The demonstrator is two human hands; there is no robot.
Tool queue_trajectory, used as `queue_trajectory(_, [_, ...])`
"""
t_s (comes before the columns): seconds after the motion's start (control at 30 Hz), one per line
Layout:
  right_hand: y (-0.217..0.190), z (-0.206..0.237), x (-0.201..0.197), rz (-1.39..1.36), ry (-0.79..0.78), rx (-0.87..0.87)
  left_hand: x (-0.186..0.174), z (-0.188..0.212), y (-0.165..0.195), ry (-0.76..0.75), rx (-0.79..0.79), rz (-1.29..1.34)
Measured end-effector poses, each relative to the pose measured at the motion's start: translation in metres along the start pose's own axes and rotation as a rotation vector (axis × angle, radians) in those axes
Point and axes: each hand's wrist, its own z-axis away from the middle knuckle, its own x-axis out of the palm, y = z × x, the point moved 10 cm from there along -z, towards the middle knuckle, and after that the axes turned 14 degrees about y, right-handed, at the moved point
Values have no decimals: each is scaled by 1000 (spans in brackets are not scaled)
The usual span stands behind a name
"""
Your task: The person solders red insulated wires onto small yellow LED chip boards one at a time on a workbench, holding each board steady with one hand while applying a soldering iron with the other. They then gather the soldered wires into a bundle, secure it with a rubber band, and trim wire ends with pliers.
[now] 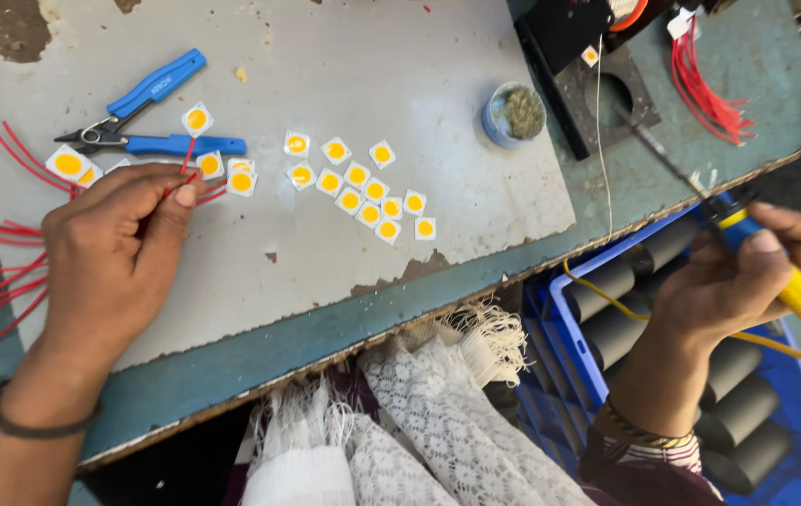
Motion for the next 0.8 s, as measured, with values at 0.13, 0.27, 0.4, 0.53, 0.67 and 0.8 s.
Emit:
queue_trajectory(0.13, [-1, 0, -6, 14, 18, -27, -3, 8, -2, 15, 99, -76])
queue_trajectory(0.27, [5, 6, -6, 24, -8, 48, -13, 7, 6, 68, 233, -229])
queue_trajectory(0.4, [14, 15, 13, -10, -140, 137, -21, 20, 34, 128, 479, -428])
queue_trajectory(0.53, [32, 29, 52, 195, -303, 162, -17, 39, 33, 84, 265, -311])
queue_trajectory(0.67, [34, 39, 102, 256, -411, 47, 1, 63, 35, 22, 122, -252])
queue_trajectory(0.8, [28, 43, 133, 362, -477, -52, 19, 75, 43, -13, 104, -170])
